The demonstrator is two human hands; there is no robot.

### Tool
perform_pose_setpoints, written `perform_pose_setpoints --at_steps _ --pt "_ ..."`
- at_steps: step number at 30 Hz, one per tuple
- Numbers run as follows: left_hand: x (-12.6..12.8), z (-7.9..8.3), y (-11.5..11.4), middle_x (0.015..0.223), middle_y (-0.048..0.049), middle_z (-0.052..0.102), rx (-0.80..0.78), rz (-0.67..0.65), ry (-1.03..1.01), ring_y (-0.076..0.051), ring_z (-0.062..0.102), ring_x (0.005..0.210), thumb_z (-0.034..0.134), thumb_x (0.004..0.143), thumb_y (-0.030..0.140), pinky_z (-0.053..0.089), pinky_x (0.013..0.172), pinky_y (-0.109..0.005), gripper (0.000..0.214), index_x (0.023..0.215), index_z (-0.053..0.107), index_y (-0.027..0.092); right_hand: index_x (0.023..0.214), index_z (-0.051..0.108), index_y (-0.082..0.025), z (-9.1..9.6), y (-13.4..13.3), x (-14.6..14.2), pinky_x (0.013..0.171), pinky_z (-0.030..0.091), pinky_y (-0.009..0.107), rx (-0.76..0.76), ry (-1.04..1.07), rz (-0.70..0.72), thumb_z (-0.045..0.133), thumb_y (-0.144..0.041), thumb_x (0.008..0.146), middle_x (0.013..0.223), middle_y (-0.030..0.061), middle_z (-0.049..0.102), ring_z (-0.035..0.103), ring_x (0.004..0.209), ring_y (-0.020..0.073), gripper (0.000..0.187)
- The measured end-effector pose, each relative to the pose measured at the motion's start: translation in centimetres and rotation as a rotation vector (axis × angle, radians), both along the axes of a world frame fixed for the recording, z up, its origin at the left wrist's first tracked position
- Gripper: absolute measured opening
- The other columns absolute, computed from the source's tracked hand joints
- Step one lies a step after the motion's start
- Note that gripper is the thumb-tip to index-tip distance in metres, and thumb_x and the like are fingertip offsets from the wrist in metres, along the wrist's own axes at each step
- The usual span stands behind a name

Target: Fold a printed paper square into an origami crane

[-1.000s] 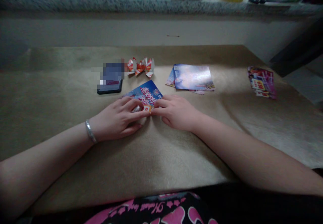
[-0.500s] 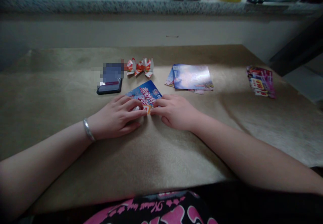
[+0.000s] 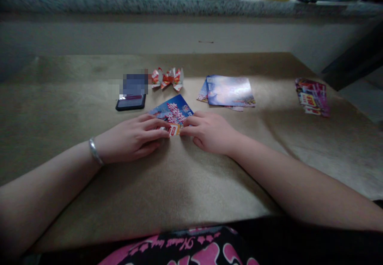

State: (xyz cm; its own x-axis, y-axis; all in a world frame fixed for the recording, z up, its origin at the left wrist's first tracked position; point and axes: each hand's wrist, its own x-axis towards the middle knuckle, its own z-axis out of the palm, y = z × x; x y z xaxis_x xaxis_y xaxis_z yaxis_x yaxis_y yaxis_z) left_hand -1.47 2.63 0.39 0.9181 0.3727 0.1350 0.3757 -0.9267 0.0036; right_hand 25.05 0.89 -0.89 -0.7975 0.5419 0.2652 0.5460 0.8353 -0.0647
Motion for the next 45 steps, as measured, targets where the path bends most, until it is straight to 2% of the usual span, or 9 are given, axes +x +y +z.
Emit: perform_pose_setpoints --at_steps 12,27,33,45 --pt "-1.0 0.4 0.9 0.135 -0.0039 0.057 -0.149 -0.082 -0.015 -0.023 0.054 0.12 0.045 0.085 0.011 0.046 0.103 -0.04 0.03 0.107 0.063 0.018 0.113 0.068 -0.022 -0.6 0.0 0.2 0.075 0.044 0.034 -0.002 0.002 -0.003 0.049 -0.013 0.08 0.107 0.0069 0.067 0.056 0.091 0.0216 0.039" --pt "-1.4 0.4 1.1 0.132 -0.0071 0.06 -0.25 -0.082 -0.048 -0.022 0.054 0.124 0.043 0.081 0.007 0.044 0.108 -0.043 0.027 0.094 0.065 0.017 0.112 0.069 -0.022 -0.4 -0.1 0.3 0.074 0.044 0.033 -0.007 -0.003 0.002 0.049 -0.013 0.08 0.109 0.0064 0.068 0.056 0.09 0.0212 0.038" --pt "-1.7 0.4 1.3 0.131 -0.0074 0.06 -0.333 -0.077 -0.051 -0.02 0.052 0.126 0.044 0.078 0.004 0.042 0.109 -0.04 0.027 0.09 0.064 0.017 0.111 0.069 -0.022 -0.5 -0.2 0.4 0.073 0.043 0.033 0.006 0.012 0.004 0.047 -0.013 0.082 0.107 0.0061 0.069 0.056 0.089 0.0204 0.037" --pt "-2.1 0.4 1.7 0.132 -0.0088 0.059 -0.464 -0.073 -0.08 -0.021 0.051 0.127 0.044 0.081 0.008 0.04 0.11 -0.043 0.021 0.082 0.062 0.017 0.114 0.067 -0.023 -0.6 -0.1 0.7 0.074 0.043 0.033 -0.002 -0.011 0.01 0.047 -0.014 0.084 0.111 0.0048 0.068 0.056 0.091 0.0206 0.037"
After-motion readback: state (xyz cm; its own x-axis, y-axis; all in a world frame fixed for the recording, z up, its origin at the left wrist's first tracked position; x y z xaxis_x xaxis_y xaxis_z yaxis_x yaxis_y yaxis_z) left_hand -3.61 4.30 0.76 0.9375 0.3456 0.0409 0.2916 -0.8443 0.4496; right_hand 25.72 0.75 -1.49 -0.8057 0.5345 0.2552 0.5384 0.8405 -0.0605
